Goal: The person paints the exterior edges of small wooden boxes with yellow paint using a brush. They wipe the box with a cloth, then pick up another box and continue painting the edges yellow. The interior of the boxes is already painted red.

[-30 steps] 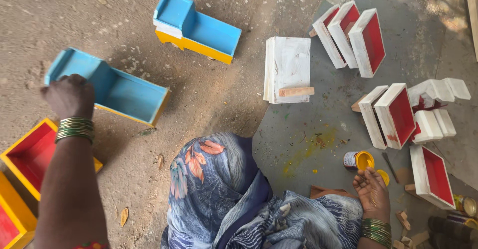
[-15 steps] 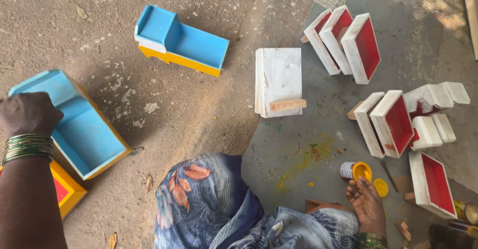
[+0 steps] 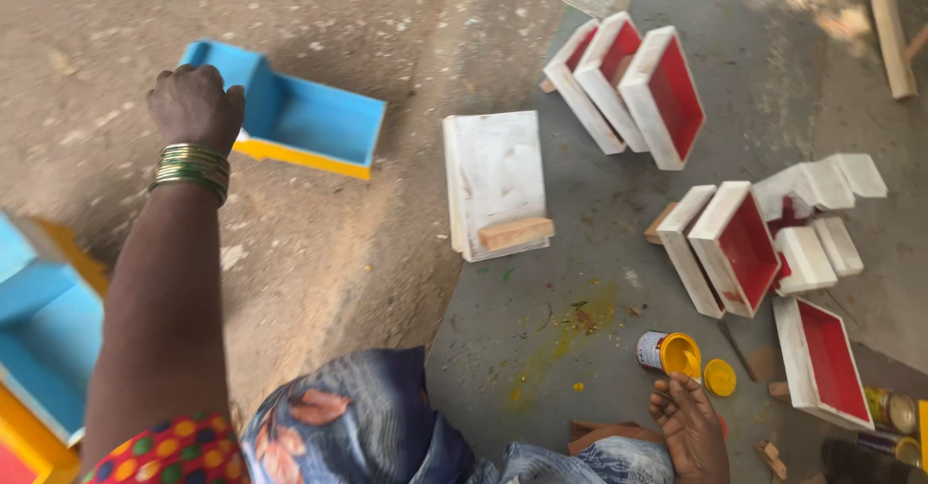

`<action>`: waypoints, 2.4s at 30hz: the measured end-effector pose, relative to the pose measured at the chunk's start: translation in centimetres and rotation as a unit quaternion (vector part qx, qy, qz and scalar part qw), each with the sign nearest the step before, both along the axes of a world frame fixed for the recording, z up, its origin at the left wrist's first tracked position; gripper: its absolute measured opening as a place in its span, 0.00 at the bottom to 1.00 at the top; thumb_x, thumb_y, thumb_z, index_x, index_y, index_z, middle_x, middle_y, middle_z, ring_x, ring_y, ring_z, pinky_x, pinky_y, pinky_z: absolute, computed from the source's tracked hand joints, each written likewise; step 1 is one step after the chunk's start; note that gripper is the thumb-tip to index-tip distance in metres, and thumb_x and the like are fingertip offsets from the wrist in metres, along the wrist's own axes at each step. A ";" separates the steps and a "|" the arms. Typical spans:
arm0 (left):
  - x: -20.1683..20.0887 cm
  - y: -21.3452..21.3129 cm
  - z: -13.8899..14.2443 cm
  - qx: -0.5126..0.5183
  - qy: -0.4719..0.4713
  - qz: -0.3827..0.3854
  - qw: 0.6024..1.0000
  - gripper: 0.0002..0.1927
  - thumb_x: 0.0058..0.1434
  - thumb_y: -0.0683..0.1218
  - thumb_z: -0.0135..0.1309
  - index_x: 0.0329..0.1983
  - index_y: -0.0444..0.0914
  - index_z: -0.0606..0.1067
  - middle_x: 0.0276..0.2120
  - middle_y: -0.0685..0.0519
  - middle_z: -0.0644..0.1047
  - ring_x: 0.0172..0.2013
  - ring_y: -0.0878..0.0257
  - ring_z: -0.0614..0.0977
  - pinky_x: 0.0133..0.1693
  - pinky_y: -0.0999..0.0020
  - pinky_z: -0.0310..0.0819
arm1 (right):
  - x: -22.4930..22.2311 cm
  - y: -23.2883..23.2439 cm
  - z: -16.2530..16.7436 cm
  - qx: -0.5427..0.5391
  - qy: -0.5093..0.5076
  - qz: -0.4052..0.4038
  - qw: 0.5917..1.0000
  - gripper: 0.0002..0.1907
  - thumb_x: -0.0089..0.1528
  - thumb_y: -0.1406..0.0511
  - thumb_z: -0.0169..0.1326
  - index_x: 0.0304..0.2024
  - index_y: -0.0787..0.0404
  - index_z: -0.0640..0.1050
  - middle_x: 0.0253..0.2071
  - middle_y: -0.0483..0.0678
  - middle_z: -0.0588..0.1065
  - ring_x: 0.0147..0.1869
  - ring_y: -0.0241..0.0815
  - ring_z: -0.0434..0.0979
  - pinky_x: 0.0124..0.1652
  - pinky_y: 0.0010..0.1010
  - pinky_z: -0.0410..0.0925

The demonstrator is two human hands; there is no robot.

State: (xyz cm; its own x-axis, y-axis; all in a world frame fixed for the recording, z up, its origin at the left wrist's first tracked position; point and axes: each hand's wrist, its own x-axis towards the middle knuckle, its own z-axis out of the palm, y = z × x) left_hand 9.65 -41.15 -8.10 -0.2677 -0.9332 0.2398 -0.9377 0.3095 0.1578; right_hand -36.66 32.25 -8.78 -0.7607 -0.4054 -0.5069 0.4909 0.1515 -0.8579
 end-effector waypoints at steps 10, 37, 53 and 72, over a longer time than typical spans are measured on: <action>-2.2 -1.7 -2.9 -0.015 -0.091 0.003 0.996 0.10 0.67 0.46 0.56 0.31 0.39 0.82 0.32 0.46 0.81 0.39 0.50 0.81 0.60 0.48 0.64 | 1.0 0.4 -0.7 -0.007 -0.023 -0.016 1.000 0.15 0.71 0.60 0.52 0.56 0.62 0.73 0.45 0.52 0.76 0.45 0.43 0.76 0.47 0.37 0.71; -1.5 17.5 3.7 0.017 -0.015 -0.228 0.973 0.36 0.66 0.59 0.54 0.74 0.39 0.64 0.53 0.41 0.79 0.40 0.47 0.83 0.37 0.52 0.78 | 5.8 -5.3 0.1 -0.041 0.009 0.048 0.998 0.16 0.65 0.60 0.58 0.52 0.61 0.77 0.40 0.46 0.79 0.39 0.37 0.78 0.39 0.30 0.71; -11.6 44.0 5.4 0.246 -0.163 -0.638 0.711 0.16 0.62 0.48 0.53 0.53 0.42 0.74 0.37 0.44 0.81 0.43 0.47 0.83 0.46 0.50 0.77 | 9.2 -4.6 9.2 0.294 0.474 0.395 0.729 0.15 0.57 0.53 0.60 0.39 0.54 0.84 0.42 0.48 0.80 0.47 0.49 0.81 0.47 0.39 0.74; -4.9 47.4 5.7 0.384 -0.072 -0.669 0.633 0.15 0.67 0.53 0.49 0.44 0.41 0.80 0.38 0.44 0.83 0.39 0.48 0.85 0.46 0.53 0.78 | 15.0 8.2 17.0 0.065 0.548 0.145 0.821 0.04 0.63 0.71 0.59 0.40 0.65 0.79 0.42 0.48 0.79 0.47 0.41 0.78 0.49 0.29 0.71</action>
